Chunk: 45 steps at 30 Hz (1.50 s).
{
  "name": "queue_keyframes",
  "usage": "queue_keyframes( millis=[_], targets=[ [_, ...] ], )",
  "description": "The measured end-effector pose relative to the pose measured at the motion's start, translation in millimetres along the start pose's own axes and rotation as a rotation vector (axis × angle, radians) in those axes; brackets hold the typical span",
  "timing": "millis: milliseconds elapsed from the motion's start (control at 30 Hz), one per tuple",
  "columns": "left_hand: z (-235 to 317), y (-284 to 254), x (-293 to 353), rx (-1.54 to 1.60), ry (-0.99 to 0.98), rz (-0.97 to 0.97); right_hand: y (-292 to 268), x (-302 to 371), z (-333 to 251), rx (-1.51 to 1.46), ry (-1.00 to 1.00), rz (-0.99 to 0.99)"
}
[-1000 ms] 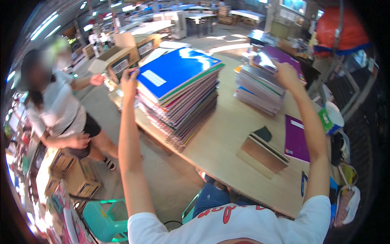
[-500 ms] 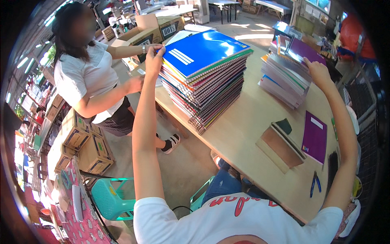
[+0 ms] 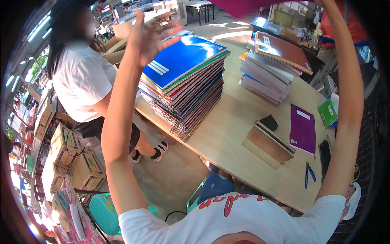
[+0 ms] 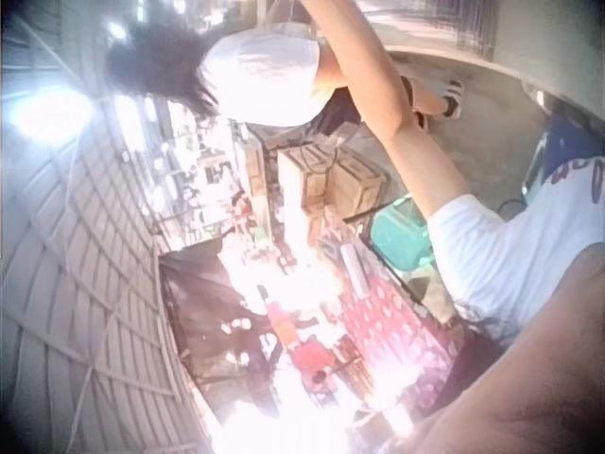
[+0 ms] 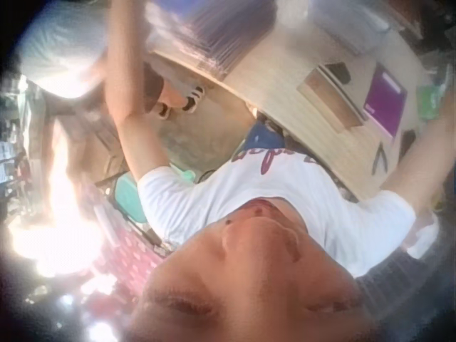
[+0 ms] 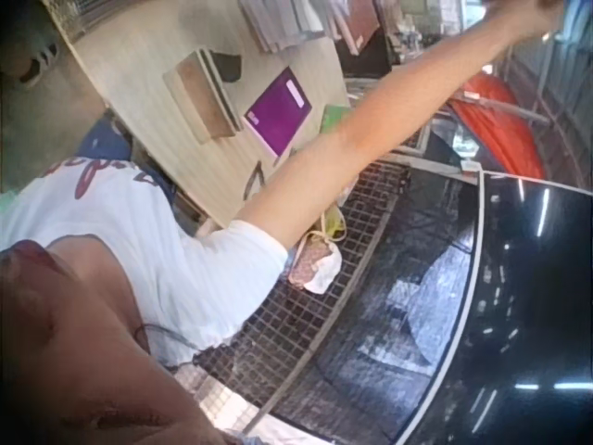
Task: The person places wire spirals into notebook punch holes by hand and uses a tool to secure them, processing several notebooks of different colors and stacking them on the table.
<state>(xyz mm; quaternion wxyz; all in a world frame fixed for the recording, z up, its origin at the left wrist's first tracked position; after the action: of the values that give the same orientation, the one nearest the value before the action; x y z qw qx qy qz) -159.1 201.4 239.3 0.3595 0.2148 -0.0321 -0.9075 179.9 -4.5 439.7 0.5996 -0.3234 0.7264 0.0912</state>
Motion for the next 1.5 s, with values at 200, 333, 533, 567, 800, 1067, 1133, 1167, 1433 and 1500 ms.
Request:
queue_keyframes(
  millis=[200, 333, 533, 567, 800, 1067, 1133, 1167, 1433, 1500],
  targets=[
    [-9.4, 68.3, -24.1, 0.888, -0.248, -0.717, 19.6, -18.1, 50.5, -0.642, -0.056, 0.053],
    [23.4, -5.9, -8.0, 0.634, -0.003, -0.407, 122.0, 33.6, 28.3, -1.003, 0.055, 0.103],
    [29.2, -27.9, -1.7, 0.101, 0.239, 0.162, 161.7, 115.9, 90.1, -2.082, 0.908, -0.549],
    [31.5, -50.0, 7.0, 0.077, 0.242, 0.196, 175.9, 136.0, 73.2, -1.724, 0.886, -0.463],
    [-31.9, -91.7, -16.6, -0.245, -0.035, 0.186, 198.4, 181.8, 134.2, -0.709, 0.834, -0.156],
    [-69.2, -136.9, -11.8, -1.202, 0.402, 0.251, 217.2, 240.4, 120.1, 0.033, 0.746, 0.096],
    [-89.6, -148.2, -15.8, -0.808, 0.161, 0.296, 218.1, 240.9, 126.0, 0.067, 0.818, 0.122],
    [-92.5, -144.4, -18.6, -0.811, 0.158, 0.295, 216.5, 242.8, 129.0, 0.104, 0.888, 0.152],
    [-99.2, -143.9, -12.6, -0.389, -0.050, 0.273, 223.5, 255.5, 122.3, -0.080, 0.905, 0.414],
    [-113.0, -130.8, -3.1, -0.177, -0.156, 0.214, 228.1, 259.1, 106.8, -0.243, 0.853, 0.541]
  ],
)
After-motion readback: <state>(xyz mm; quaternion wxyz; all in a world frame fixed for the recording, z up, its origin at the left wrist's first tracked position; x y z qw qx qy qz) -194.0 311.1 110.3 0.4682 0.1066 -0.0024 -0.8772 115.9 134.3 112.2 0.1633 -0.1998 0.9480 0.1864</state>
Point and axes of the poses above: each hand's wrist, its own x-axis away from the middle knuckle, its own y-axis out of the palm, z = x × y, the point moved 6 cm from there along -x, towards the middle knuckle
